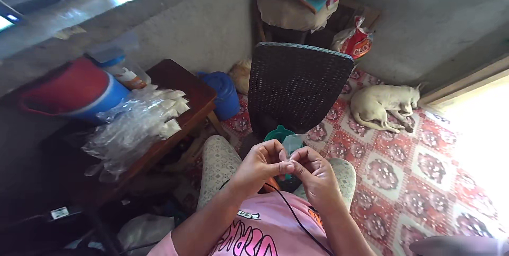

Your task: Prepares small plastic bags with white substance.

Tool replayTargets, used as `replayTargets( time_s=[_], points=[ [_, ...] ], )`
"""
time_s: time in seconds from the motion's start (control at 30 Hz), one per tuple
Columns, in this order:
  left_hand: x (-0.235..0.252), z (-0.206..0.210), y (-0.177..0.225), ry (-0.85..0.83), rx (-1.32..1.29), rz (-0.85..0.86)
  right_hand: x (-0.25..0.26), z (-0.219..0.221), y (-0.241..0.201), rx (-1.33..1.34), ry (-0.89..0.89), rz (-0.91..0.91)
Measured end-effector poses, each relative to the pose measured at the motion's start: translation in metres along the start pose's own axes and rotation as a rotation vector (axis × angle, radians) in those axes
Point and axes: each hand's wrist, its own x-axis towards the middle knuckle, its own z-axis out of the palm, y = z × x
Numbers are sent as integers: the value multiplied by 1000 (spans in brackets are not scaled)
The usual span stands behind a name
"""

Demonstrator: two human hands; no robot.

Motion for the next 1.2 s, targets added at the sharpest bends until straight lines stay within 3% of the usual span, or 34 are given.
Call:
replayTargets(
  time_s=[0.1,0.3,0.53,0.67,0.8,1.0,1.1,1.2],
  points=[
    [1,-4,-2,-47,-87,-32,-1,-1,0,-50,-2,-42],
    [3,-3,-5,1,-25,13,-2,0,-5,-287,82,-148],
    [1,-5,-5,28,284,70,-6,1,0,-233,9,-138],
    [0,4,-13,158,550,245,-6,2,2,-275,6,-166],
    [4,6,-21,247,654,350,-5,6,1,-273,-4,-180],
    [4,0,-15,43,700,122,-4,3,-5,-224,61,-203],
    [5,0,-12,71,812,77,-6,5,-6,-271,-58,-145],
    [8,-8,-7,71,588,22,-1,-2,-6,-321,-47,-120]
  ],
)
